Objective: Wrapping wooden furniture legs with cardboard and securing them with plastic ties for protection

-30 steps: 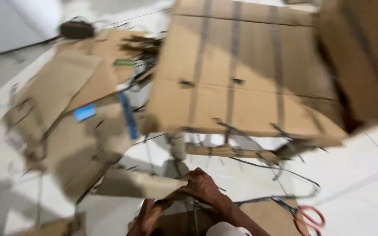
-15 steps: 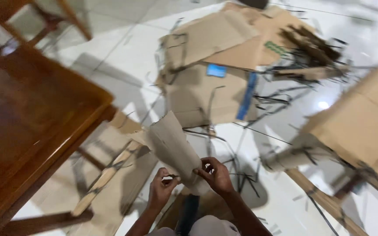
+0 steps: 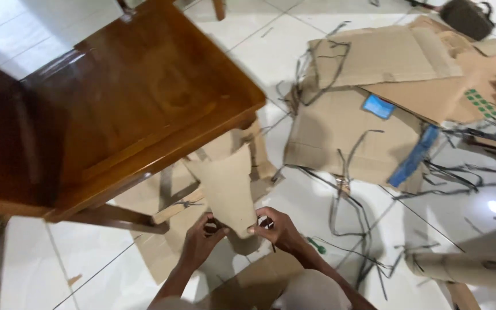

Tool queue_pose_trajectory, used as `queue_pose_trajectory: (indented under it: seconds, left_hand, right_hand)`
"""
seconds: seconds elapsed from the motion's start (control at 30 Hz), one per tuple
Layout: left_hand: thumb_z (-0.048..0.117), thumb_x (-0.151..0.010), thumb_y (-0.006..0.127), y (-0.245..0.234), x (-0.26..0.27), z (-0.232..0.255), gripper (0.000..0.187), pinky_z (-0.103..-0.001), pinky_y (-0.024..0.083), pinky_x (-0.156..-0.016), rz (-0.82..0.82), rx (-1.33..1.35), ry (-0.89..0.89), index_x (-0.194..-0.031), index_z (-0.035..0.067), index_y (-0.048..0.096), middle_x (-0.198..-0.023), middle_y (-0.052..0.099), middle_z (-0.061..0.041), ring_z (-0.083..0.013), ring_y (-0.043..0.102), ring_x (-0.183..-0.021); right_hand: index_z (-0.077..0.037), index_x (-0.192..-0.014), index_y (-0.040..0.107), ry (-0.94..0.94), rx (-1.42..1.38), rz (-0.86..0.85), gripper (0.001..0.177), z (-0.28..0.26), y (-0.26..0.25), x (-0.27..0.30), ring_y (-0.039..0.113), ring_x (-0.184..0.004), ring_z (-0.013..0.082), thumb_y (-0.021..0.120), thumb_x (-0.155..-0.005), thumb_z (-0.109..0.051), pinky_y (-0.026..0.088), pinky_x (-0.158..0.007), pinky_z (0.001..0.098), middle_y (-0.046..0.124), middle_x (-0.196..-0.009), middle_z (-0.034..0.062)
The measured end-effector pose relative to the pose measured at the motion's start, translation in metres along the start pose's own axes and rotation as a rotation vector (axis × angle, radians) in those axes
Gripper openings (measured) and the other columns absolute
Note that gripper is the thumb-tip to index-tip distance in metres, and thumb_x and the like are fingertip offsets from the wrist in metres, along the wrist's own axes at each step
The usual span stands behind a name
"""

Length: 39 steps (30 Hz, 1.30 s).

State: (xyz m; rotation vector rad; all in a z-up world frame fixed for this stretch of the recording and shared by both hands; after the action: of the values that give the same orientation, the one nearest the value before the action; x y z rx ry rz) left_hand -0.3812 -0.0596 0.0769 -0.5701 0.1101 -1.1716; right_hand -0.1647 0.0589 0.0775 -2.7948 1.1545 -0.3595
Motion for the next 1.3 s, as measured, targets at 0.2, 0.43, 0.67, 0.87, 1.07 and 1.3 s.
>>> queue_pose_trajectory:
  seconds: [0.2,0.43,0.67,0.87,1.07,1.3]
  left_hand:
    - [0.011,-0.081,0.082,-0.054,0.037,-0.02,0.039,-0.03,0.064,-0.077,0.057,0.101,-0.102,-0.115,0.002,0.065,-0.099,0.083,-0.01,-0.0186,0.08,-0.085]
    - [0.027,-0.082,0.079,-0.108,0.078,-0.03,0.046,-0.033,0.062,-0.08,0.142,0.098,-0.223,-0.12,0.004,0.067,-0.102,0.08,-0.011,-0.0226,0.077,-0.09]
    - [0.049,-0.08,0.078,-0.145,0.078,-0.078,0.062,-0.037,0.061,-0.092,0.143,-0.006,-0.144,-0.124,0.007,0.068,-0.117,0.072,-0.007,-0.0233,0.076,-0.103]
    - [0.022,-0.081,0.087,-0.192,0.045,-0.132,0.055,-0.045,0.064,-0.095,0.203,0.078,-0.04,-0.124,-0.001,0.062,-0.118,0.061,-0.027,-0.0467,0.07,-0.11]
    - [0.025,-0.081,0.089,-0.224,0.027,-0.101,0.071,-0.051,0.059,-0.1,0.268,0.087,-0.004,-0.134,-0.005,0.052,-0.127,0.054,-0.032,-0.0553,0.062,-0.116]
    - [0.027,-0.078,0.093,-0.226,0.011,-0.064,0.085,-0.054,0.047,-0.113,0.234,0.312,0.054,-0.144,0.001,0.047,-0.139,0.055,-0.024,-0.0493,0.055,-0.131]
  right_hand:
    - [-0.008,-0.117,0.067,-0.218,0.182,-0.307,0.046,-0.037,0.05,-0.048,0.067,-0.094,0.0198,0.083,-0.081,-0.033,0.053,-0.084,0.0359,0.072,-0.107,0.005]
    - [-0.006,-0.1,0.062,-0.671,0.567,-0.657,0.03,-0.068,0.123,-0.083,0.066,-0.079,0.0271,0.076,-0.087,-0.029,0.054,-0.07,0.0407,0.069,-0.093,0.0098]
    - [-0.005,-0.094,0.07,-0.372,1.033,-0.898,0.017,-0.072,0.204,-0.096,0.07,-0.075,0.0258,0.06,-0.091,-0.018,0.057,-0.069,0.039,0.075,-0.09,0.0093]
    - [-0.004,-0.08,0.06,-0.46,0.739,-0.641,0.032,-0.103,0.246,-0.131,0.065,-0.06,0.0312,0.065,-0.096,-0.031,0.05,-0.06,0.0388,0.067,-0.071,0.0188]
    - [0.003,-0.139,0.055,-0.296,0.805,-0.495,0.064,-0.094,0.256,-0.148,0.059,-0.126,0.0465,0.059,-0.099,-0.047,0.049,-0.105,0.0551,0.063,-0.133,0.028]
    - [-0.003,-0.111,0.061,-0.407,0.865,-0.438,0.041,-0.086,0.269,-0.155,0.07,-0.086,0.037,0.055,-0.105,-0.043,0.055,-0.07,0.0463,0.065,-0.093,0.0172]
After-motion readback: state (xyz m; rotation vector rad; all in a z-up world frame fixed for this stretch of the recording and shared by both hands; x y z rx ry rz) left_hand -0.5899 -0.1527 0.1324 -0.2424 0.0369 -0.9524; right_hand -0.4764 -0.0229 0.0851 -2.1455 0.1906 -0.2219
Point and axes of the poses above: each hand's wrist, its own x-axis away from the middle knuckle, its own y-axis out of the palm, z = x × y, the point moved 6 cm from there along -x, towards the middle knuckle
